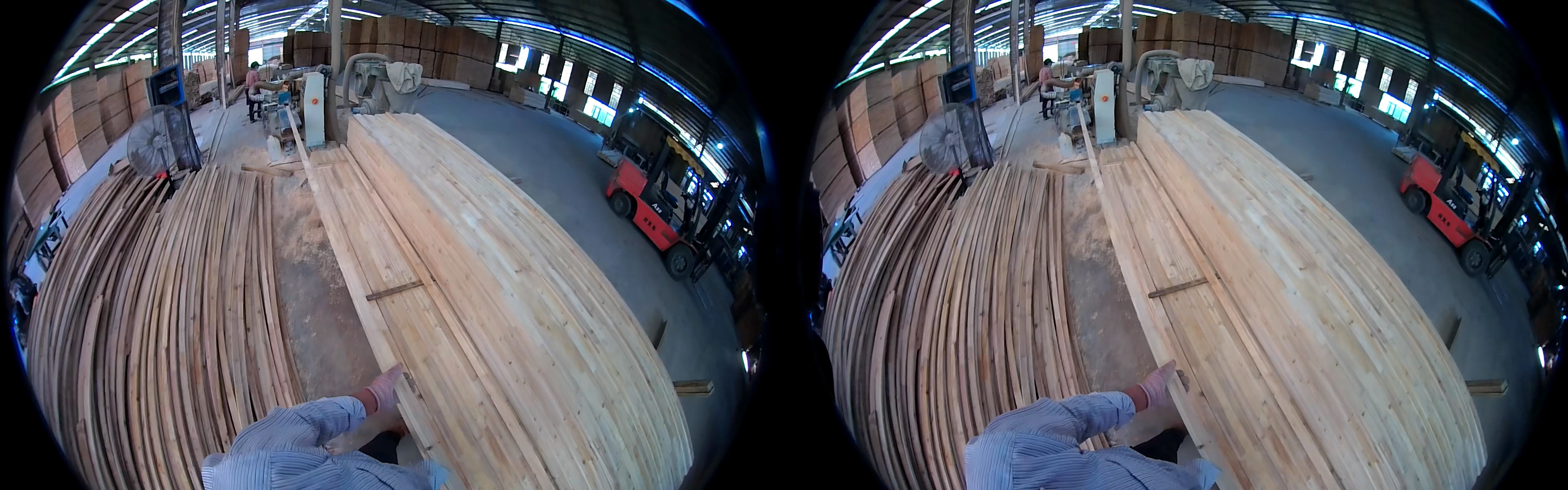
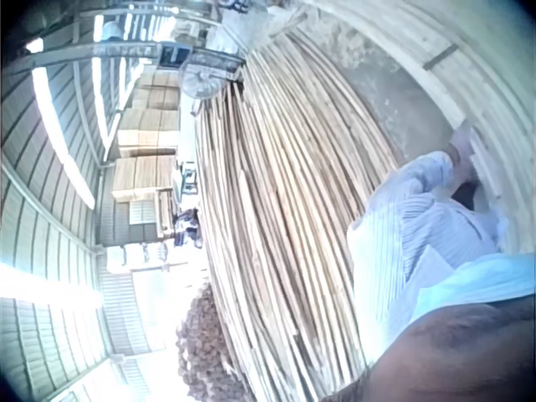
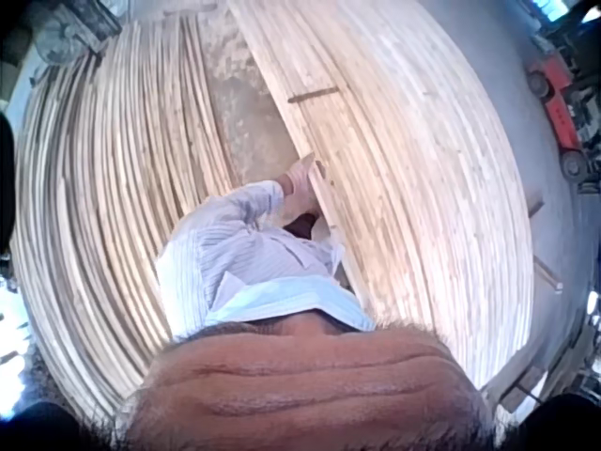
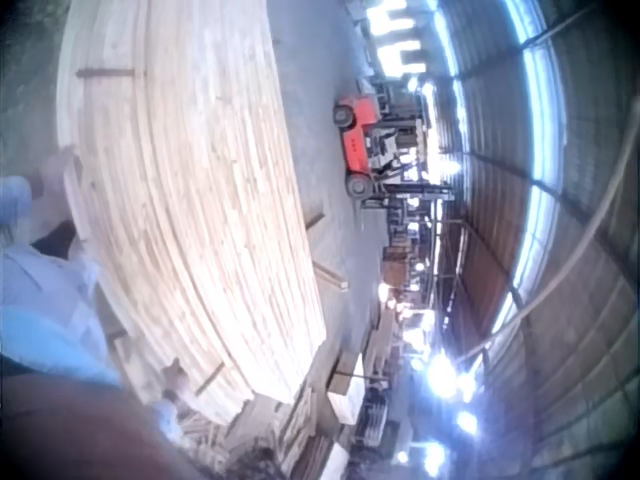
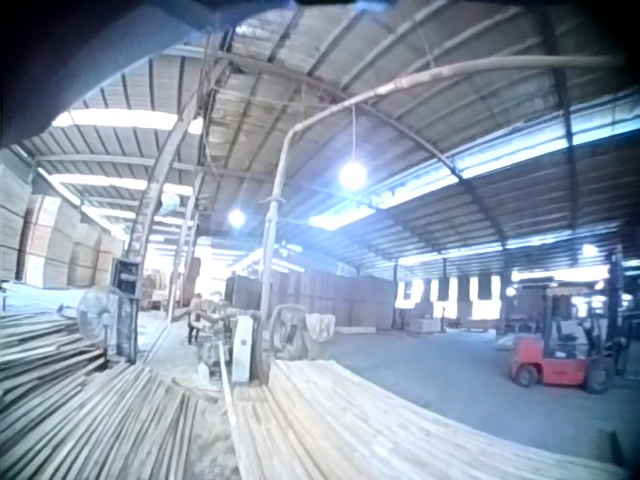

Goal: The person repeatedly picks up long, thin wooden planks from a pile and places them onto a larger stack of similar planks. The person uses both hands to lift and position each plank, aligning it with the others in the stack.

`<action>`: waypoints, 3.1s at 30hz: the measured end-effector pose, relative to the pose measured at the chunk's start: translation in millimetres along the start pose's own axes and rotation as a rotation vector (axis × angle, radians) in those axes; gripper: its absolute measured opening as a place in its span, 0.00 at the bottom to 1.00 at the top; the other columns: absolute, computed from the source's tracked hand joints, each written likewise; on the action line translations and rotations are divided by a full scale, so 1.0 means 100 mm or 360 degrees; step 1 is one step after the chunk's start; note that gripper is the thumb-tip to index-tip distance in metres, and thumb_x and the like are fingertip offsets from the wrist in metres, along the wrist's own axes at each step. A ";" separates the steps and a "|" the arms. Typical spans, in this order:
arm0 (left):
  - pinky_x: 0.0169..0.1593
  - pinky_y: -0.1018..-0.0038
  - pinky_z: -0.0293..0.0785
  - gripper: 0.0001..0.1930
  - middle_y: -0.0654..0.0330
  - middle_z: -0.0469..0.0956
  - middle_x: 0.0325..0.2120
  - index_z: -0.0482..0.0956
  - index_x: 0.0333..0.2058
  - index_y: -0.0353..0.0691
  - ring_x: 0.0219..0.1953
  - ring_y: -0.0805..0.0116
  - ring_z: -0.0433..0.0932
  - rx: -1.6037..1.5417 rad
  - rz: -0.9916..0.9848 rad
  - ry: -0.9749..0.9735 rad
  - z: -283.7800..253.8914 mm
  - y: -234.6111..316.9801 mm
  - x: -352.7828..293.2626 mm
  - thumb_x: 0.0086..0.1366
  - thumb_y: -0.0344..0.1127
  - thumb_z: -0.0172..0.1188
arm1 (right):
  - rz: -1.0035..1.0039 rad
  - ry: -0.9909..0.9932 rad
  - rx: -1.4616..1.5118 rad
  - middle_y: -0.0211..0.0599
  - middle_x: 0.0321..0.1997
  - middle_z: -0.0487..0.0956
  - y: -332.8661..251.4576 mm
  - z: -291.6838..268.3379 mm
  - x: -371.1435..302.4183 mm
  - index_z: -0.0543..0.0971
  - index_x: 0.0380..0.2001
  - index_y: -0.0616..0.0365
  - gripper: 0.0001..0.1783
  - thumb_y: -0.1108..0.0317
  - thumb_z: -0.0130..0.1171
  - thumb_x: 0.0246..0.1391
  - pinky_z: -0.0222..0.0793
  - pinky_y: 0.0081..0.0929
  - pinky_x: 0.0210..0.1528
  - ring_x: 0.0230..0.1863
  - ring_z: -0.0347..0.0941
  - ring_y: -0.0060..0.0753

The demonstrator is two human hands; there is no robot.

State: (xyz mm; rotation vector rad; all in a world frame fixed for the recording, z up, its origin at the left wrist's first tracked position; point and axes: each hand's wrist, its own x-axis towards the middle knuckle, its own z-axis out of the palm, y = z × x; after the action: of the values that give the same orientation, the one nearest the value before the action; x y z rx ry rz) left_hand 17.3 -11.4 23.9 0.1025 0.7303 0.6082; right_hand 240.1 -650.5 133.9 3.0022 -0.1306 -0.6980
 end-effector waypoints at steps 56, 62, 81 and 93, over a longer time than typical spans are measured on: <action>0.68 0.54 0.61 0.48 0.47 0.65 0.64 0.49 0.70 0.44 0.64 0.52 0.67 0.1931 0.0127 -0.0124 -0.90 -0.05 0.80 0.61 0.61 0.61 | -0.0965 -0.0045 0.1001 0.49 0.42 0.82 -1.91 1.02 -0.36 0.81 0.46 0.52 0.22 0.48 0.54 0.60 0.73 0.43 0.50 0.46 0.78 0.52; 0.67 0.54 0.61 0.51 0.45 0.65 0.64 0.47 0.71 0.43 0.63 0.51 0.68 0.2256 0.0144 0.0168 -0.84 -0.23 1.17 0.60 0.61 0.64 | -0.0523 -0.0208 0.1118 0.47 0.46 0.82 -1.28 1.42 -0.42 0.81 0.47 0.51 0.29 0.40 0.52 0.57 0.72 0.41 0.54 0.50 0.77 0.53; 0.60 0.54 0.68 0.36 0.52 0.72 0.58 0.64 0.63 0.42 0.56 0.52 0.73 0.2163 -0.0014 0.0046 0.03 -1.35 2.07 0.64 0.59 0.56 | -0.0128 -0.0537 0.1152 0.47 0.44 0.82 -1.17 1.52 -0.71 0.83 0.45 0.49 0.32 0.34 0.46 0.58 0.72 0.43 0.49 0.47 0.78 0.55; 0.64 0.64 0.64 0.37 0.39 0.70 0.60 0.64 0.63 0.28 0.61 0.47 0.70 0.3268 0.0163 -0.0324 0.86 -1.97 2.53 0.64 0.51 0.60 | 0.0196 -0.0779 0.1065 0.44 0.46 0.83 -1.82 1.47 -0.64 0.83 0.45 0.47 0.26 0.41 0.52 0.56 0.72 0.42 0.52 0.50 0.78 0.50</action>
State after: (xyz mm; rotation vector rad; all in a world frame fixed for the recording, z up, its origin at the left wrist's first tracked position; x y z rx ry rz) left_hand 316.0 -23.4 -119.6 2.0530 0.8796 -0.2906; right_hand 130.4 -469.0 16.8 3.2705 -0.6878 -1.6417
